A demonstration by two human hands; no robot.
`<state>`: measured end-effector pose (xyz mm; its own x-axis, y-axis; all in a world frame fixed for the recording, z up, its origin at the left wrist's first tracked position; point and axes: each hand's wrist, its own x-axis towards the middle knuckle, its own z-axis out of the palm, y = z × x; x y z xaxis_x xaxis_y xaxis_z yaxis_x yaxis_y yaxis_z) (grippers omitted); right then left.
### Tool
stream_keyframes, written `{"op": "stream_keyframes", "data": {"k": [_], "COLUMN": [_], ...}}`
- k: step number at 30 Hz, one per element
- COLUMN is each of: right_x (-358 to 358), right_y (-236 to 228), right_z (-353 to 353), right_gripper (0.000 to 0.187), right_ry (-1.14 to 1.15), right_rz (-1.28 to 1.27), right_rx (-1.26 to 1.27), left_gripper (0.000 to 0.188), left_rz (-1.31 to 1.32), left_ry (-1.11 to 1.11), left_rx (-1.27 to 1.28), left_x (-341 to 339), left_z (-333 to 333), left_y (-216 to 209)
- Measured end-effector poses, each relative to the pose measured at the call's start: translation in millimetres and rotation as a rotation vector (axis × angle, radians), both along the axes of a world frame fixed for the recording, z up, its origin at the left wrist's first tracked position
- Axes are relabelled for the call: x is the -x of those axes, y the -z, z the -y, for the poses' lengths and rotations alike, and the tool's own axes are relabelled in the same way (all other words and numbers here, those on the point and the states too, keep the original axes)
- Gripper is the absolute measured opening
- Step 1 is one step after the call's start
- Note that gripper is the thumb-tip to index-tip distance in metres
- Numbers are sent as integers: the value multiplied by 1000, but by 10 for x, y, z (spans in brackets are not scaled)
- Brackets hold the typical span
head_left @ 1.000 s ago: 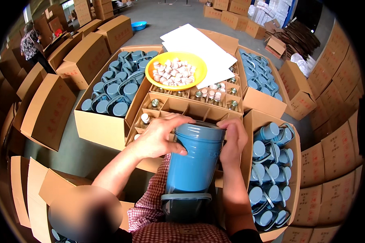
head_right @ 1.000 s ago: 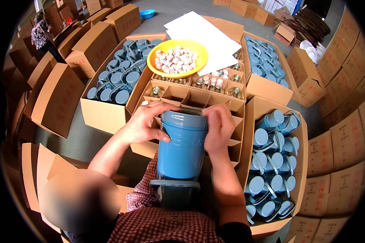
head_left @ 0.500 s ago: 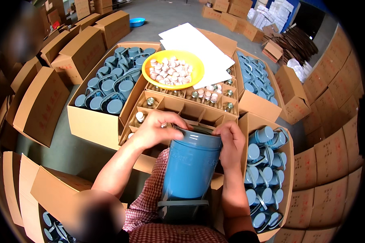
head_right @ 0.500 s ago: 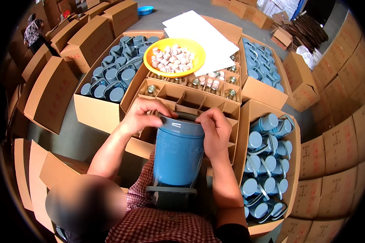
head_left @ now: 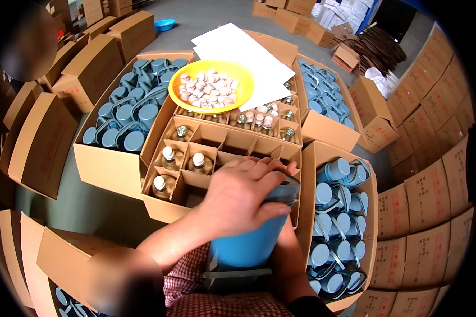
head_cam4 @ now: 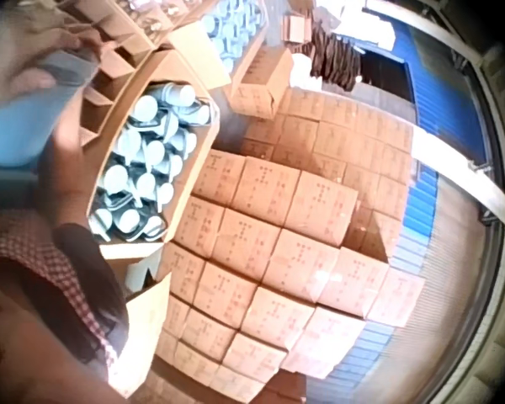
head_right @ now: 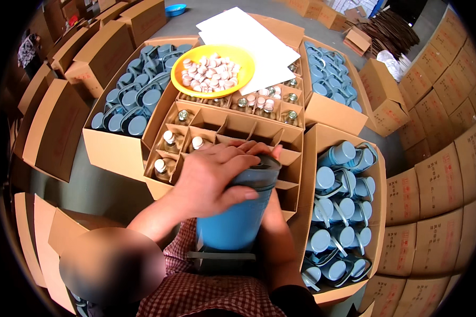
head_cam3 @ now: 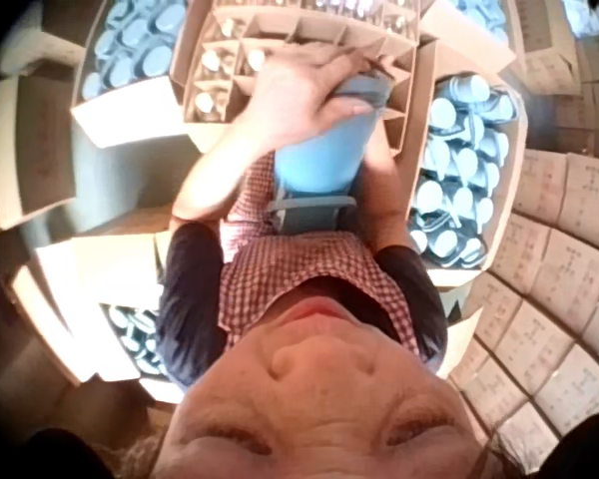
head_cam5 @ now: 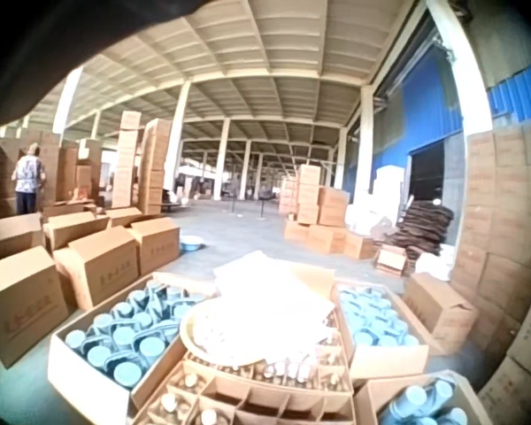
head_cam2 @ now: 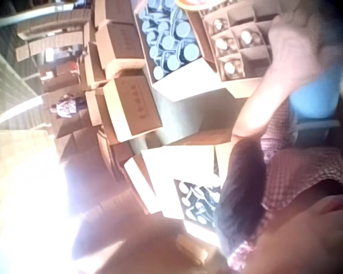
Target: The person places glass liners and stoppers into blue plastic thermos housings, screws on the top rings to secure them, and places the assembled flasks into a cardboard shipping box.
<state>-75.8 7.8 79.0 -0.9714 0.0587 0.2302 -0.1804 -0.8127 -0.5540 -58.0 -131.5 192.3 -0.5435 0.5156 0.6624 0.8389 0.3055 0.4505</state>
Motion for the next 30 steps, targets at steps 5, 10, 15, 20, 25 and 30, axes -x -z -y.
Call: {"op": "stream_keyframes", "data": {"k": [5,10,15,20,25,30], "right_x": [-215,-448,-85,-394,-276,-180], "right_y": [-248,-661,-152,-392,-323,-163], "right_z": [-251,-329,-228,-552,-494,-204], "right_gripper": [61,62,69,81,79,94], "right_ry": [250,294,-4,227,187,77], "right_rz": [-55,-195,32,-192,30,11], "right_rx": [-546,-979,-87,-817,-470,-345], "left_gripper": [32,49,23,21,22,23], "left_rz": [424,817,109,524,404,-12], "left_ry": [319,698,75,384,280,215], "left_rx": [-277,-543,27,-439,-114,-22], "left_x": [279,649,12,362,373,148], "left_z": [299,519,-113,399,246,13], "left_y": [435,678,-172,582,109,75]}}
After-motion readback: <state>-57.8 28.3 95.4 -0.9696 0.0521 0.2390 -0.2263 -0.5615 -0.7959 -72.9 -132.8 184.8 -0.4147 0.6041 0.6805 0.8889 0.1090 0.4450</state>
